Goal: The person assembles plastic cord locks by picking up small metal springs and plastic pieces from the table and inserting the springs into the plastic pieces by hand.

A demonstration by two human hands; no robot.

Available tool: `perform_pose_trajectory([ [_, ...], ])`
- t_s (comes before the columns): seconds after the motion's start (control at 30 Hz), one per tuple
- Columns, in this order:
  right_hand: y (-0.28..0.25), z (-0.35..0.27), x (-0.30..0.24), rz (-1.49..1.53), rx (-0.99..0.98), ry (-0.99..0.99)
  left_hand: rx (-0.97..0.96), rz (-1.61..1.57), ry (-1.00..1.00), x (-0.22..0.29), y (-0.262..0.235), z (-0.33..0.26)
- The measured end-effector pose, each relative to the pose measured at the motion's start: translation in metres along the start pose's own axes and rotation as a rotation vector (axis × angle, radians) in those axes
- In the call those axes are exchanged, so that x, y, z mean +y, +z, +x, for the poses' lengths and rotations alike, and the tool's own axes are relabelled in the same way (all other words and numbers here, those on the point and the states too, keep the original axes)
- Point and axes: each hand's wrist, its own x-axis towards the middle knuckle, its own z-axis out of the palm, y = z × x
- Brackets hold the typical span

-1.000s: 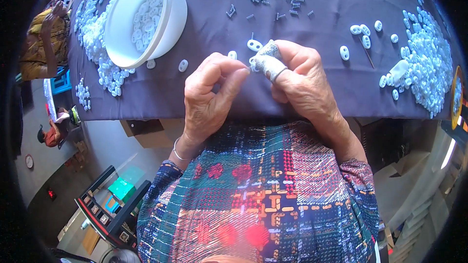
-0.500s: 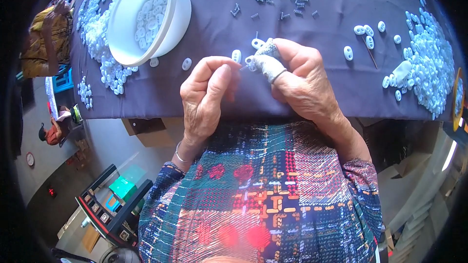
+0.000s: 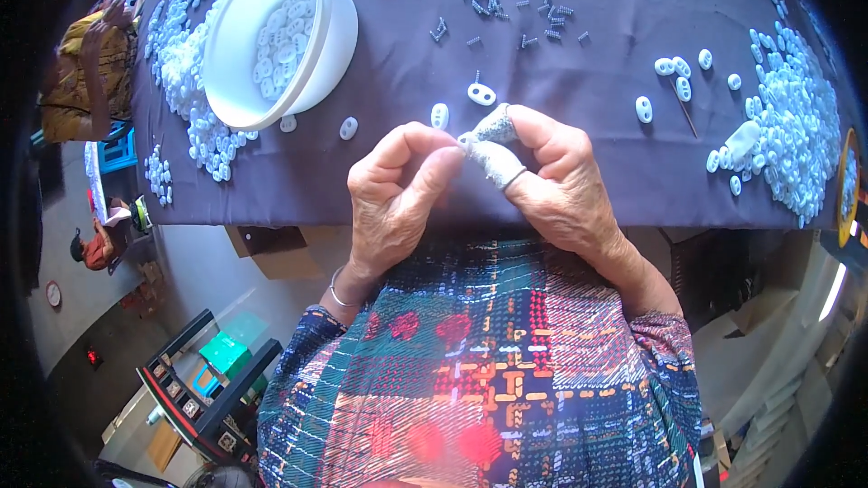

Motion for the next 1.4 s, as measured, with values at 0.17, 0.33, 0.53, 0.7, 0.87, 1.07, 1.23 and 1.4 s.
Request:
perform_pose_trajectory([
  [0.17, 0.001, 0.001, 0.007, -0.087, 0.085, -0.115, -0.032, 0.104, 0.067, -0.004, -0.001, 0.002],
  [0.33, -0.006, 0.001, -0.001, 0.237, 0.001, 0.172, -0.124, -0.113, -0.130, 0.007, -0.003, 0.002],
  [0.53, -0.006, 0.002, 0.001, 0.329, 0.026, 0.136, -0.069, -0.202, -0.201, 0.003, 0.000, 0.003],
  [0.7, -0.006, 0.002, 0.005, 0.313, 0.034, 0.128, -0.015, -0.214, -0.211, 0.003, 0.000, 0.002],
  [0.87, -0.008, 0.001, 0.007, 0.315, 0.040, 0.102, 0.021, -0.244, -0.218, 0.002, 0.000, 0.001],
  [1.07, -0.005, 0.000, 0.001, 0.183, 0.057, 0.111, 0.011, -0.279, -0.215, 0.003, 0.000, 0.001],
  [1.23, 0.001, 0.002, 0.002, 0.067, 0.061, -0.027, -0.001, -0.347, -0.207, 0.000, 0.002, 0.003],
  [1.4, 0.007, 0.003, 0.003, 0.044, 0.079, -0.051, 0.009, -0.403, -0.220, -0.001, 0.000, 0.003],
])
